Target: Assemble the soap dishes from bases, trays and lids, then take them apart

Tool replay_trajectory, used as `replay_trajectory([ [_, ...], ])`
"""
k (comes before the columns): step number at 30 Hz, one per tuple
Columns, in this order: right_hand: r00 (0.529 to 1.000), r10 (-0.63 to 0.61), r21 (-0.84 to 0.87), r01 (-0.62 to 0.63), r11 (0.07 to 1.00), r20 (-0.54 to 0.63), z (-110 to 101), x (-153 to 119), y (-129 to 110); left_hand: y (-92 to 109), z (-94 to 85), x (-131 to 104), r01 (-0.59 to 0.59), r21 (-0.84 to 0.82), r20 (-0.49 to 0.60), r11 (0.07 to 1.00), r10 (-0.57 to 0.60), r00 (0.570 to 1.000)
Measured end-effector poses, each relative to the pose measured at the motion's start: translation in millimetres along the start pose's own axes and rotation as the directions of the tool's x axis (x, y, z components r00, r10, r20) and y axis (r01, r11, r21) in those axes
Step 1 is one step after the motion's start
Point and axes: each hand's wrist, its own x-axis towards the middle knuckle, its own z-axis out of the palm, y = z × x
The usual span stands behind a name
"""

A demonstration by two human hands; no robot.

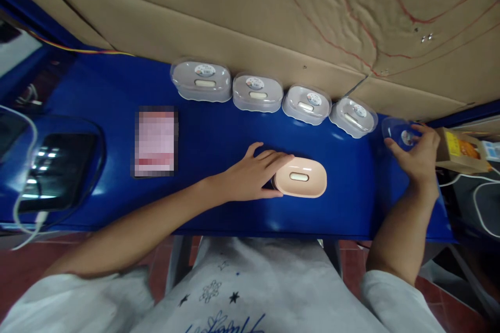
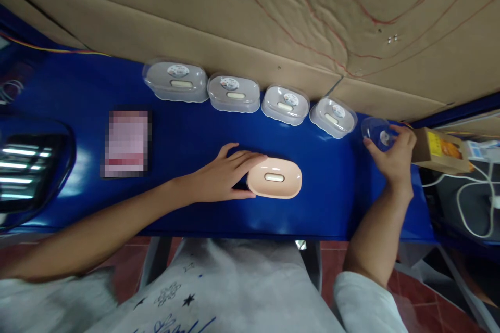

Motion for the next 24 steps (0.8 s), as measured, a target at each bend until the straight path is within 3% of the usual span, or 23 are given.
replay_trajectory([
  [3, 0.964, -0.252, 0.071, 0.258, 0.964, -0.080, -11.6, -13.8, -48.4, -1.4, 1.2, 0.1, 0.022, -0.032, -0.016, 0.999, -0.023, 1.000],
  [5, 0.909, -0.417, 0.200, 0.411, 0.889, -0.016, -14.6, -33.3, -92.3, -2.3, 2.1, 0.6, 0.038, -0.055, -0.033, 0.998, -0.040, 0.999],
  [7, 0.796, -0.596, 0.313, 0.542, 0.780, 0.105, -13.4, -58.1, -134.8, -3.3, 2.9, 1.4, 0.048, -0.071, -0.042, 0.996, -0.051, 0.998],
  [9, 0.661, -0.710, 0.412, 0.593, 0.692, 0.242, -8.9, -82.1, -167.0, -4.1, 3.6, 2.1, 0.050, -0.069, -0.046, 0.996, -0.053, 0.998],
  [10, 0.599, -0.748, 0.444, 0.609, 0.658, 0.287, -5.8, -91.8, -177.7, -4.5, 3.9, 2.3, 0.049, -0.065, -0.045, 0.997, -0.052, 0.998],
  [12, 0.519, -0.789, 0.465, 0.638, 0.614, 0.329, 1.1, -104.7, -188.8, -5.0, 4.4, 2.7, 0.049, -0.066, -0.045, 0.997, -0.052, 0.998],
  [15, 0.485, -0.794, 0.458, 0.649, 0.607, 0.366, 9.7, -109.4, -189.0, -5.9, 5.5, 2.7, 0.050, -0.085, -0.048, 0.995, -0.054, 0.997],
  [24, 0.485, -0.773, 0.453, 0.628, 0.633, 0.410, 10.7, -107.2, -184.0, -6.9, 5.2, 1.8, 0.045, -0.084, -0.033, 0.995, -0.048, 0.998],
])
